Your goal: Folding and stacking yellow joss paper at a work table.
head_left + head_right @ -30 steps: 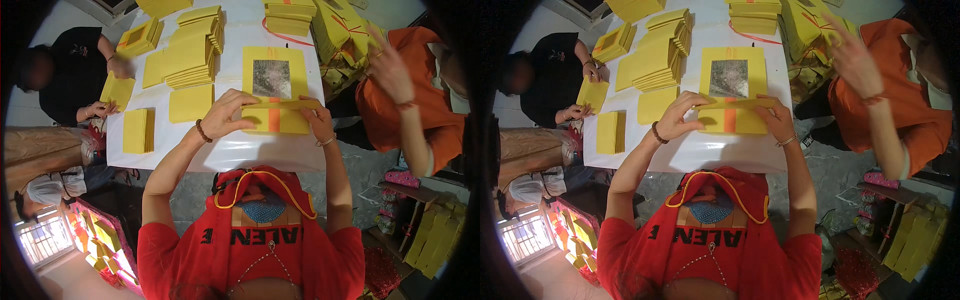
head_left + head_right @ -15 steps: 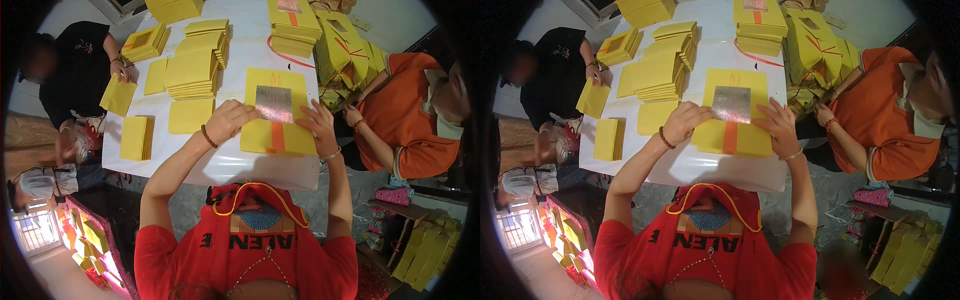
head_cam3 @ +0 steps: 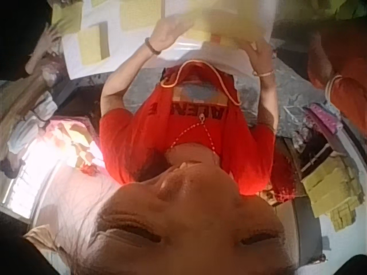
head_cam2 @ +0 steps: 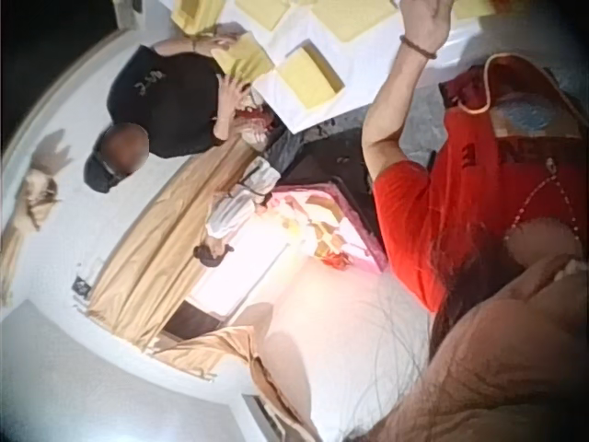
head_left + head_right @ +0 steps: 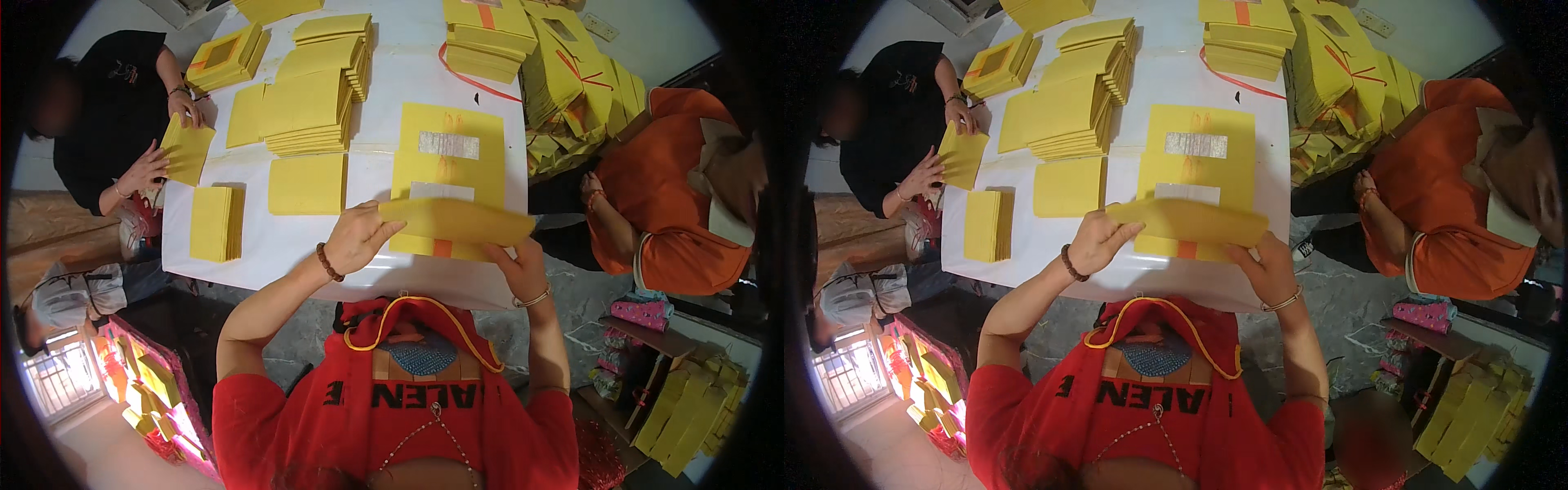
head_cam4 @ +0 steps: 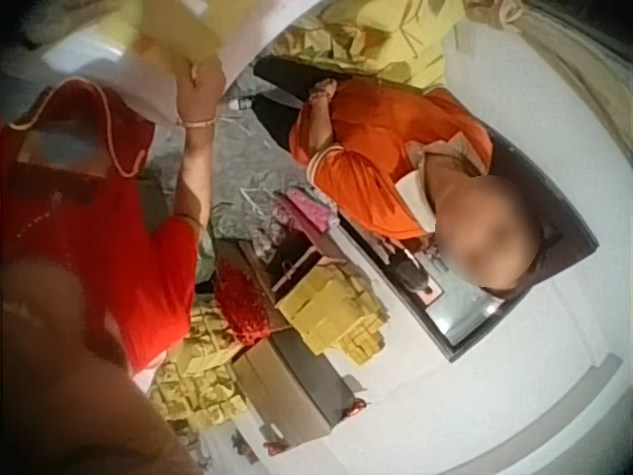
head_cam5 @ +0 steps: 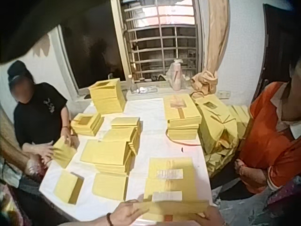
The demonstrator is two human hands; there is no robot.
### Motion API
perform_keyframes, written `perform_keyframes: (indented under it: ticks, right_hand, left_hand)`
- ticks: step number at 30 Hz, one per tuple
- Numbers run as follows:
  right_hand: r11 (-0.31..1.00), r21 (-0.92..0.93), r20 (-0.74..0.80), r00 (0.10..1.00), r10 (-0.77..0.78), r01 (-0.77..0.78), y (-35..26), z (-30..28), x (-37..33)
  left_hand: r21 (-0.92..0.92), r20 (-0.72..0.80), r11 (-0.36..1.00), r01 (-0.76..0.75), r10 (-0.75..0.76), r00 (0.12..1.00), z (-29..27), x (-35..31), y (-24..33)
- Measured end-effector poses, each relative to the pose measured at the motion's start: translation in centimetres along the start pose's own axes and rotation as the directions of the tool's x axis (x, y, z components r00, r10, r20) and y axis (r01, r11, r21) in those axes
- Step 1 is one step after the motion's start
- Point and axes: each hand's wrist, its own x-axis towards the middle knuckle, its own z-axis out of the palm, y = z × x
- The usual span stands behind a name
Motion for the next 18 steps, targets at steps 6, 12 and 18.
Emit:
perform_keyframes:
  ticks: [6, 12, 18]
  right_hand:
    - [0.899, 0.392, -0.224, 0.927, 0.301, -0.197, -2.8, 1.5, 1.9]
    - [0.977, 0.117, -0.148, 0.97, 0.193, -0.177, -0.8, 0.8, 2.3]
    - [0.963, 0.127, -0.155, 0.954, 0.255, -0.237, -0.6, 1.0, 2.8]
  left_hand:
    - [-0.403, 0.06, 0.848, 0.344, -0.35, 0.935, 1.8, 0.8, -1.4]
    - [-0.647, 0.048, 0.697, 0.308, -0.366, 0.929, 2.4, 1.7, -1.7]
    - [-0.699, 0.071, 0.598, 0.392, -0.488, 0.87, 1.8, 2.3, -0.7]
